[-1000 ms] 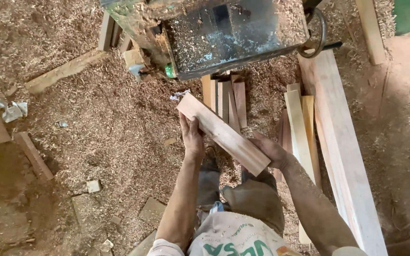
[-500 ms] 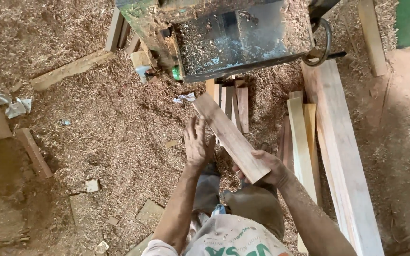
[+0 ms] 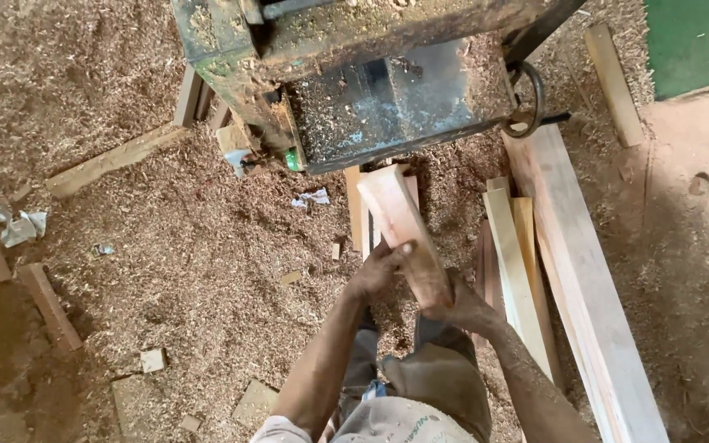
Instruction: Feeding wooden planks into a thickness planer to smooth and level their surfaces.
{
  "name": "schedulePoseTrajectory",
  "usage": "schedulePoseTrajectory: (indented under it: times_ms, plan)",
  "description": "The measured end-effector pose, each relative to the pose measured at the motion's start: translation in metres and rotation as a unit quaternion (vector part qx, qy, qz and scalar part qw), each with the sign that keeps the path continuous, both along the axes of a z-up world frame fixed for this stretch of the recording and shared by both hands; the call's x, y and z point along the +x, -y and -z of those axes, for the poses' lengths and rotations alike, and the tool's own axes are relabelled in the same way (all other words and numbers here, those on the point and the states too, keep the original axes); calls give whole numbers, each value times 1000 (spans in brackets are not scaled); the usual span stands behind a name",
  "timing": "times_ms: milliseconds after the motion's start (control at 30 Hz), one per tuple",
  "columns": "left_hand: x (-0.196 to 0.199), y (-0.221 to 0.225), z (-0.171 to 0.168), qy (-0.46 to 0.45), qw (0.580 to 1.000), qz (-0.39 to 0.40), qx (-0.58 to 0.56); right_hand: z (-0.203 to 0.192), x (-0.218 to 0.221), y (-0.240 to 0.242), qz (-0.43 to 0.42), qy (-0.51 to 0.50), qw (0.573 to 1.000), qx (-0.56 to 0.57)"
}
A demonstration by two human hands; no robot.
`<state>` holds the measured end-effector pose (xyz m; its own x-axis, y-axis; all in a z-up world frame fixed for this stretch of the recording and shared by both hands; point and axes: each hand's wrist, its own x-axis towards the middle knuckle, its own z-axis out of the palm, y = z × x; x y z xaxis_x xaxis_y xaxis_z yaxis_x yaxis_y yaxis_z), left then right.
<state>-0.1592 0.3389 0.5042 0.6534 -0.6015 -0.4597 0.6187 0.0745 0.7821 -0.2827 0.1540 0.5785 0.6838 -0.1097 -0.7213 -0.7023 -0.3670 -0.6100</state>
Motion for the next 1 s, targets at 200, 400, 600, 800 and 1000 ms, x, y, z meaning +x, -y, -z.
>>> schedulePoseTrajectory:
  times_ms: [200,400,600,800,1000]
  plan:
    - [35,62,-11,-134,991,29,-14,28,11,-5,149,119,976,106]
    - [50,80,-79,-111,989,-71,70,29,65,-15,173,103,979,-46]
    - [24,83,36,-182,971,-70,138,62,115,-18,100,114,952,-267]
    - [20,92,61,-250,958,-133,50,165,148,15,-82,244,830,-495]
    - [59,106,36,-236,949,-200,57,171,194,14,24,269,811,-520]
